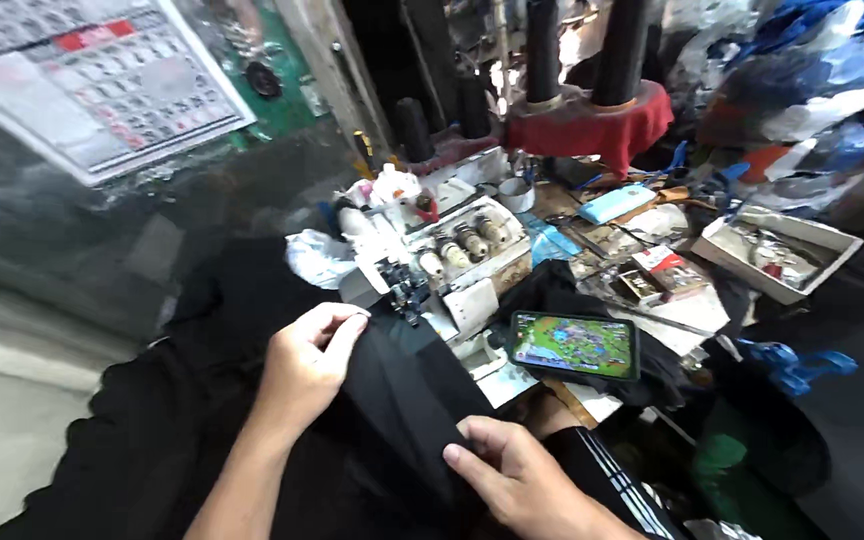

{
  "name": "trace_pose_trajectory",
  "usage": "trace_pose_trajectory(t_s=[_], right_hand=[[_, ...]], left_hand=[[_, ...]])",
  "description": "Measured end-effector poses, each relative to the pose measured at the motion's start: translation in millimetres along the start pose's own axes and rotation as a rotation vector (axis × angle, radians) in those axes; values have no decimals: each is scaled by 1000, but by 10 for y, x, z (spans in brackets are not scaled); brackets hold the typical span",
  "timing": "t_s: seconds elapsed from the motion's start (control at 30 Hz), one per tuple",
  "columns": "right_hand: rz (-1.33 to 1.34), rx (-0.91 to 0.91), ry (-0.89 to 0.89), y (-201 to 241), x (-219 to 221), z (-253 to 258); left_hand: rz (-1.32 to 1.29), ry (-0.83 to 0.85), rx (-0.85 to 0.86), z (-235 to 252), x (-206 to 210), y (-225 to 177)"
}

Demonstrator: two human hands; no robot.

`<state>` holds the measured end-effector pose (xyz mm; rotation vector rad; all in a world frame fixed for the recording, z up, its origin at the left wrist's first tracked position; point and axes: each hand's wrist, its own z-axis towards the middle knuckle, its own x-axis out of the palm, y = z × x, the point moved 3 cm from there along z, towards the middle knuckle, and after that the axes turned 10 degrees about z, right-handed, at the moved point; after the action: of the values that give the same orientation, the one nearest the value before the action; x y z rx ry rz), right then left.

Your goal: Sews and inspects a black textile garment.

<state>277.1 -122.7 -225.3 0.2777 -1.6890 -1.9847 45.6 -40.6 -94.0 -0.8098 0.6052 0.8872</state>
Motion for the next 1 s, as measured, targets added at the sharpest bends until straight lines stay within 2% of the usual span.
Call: trace_pose_trajectory(t_s=[0.1, 0.2, 0.27, 0.33, 0.43, 0.57, 0.67, 0.8, 0.87, 1.0], right_hand=[[15, 0, -85, 263, -35, -41], [-134, -105, -248, -19, -234, 88], [-241, -161, -376, -145, -300, 161], [-271, -179, -430, -142, -318, 220], [-225, -143, -377, -162, -310, 298], [-128, -86, -318, -314, -335, 443], [-77, -63, -288, -318, -357, 393], [-39, -42, -144, -67, -283, -14], [11, -35, -92, -91, -252, -164], [23, -12, -110, -251, -227, -280]], left_hand=[[-28, -80, -7, 25, -88, -157], [9, -140, -28, 64, 65, -126], [62, -113, -21, 82, 257, 5], [100, -87, -4, 111, 352, 77], [119, -115, 6, 149, 339, 42], [88, -205, -111, 202, 447, 96], [104, -106, -135, 192, 613, 234], [136, 88, -31, 32, 469, 137], [112, 112, -17, -103, 406, 141], [140, 109, -88, -179, 370, 93]])
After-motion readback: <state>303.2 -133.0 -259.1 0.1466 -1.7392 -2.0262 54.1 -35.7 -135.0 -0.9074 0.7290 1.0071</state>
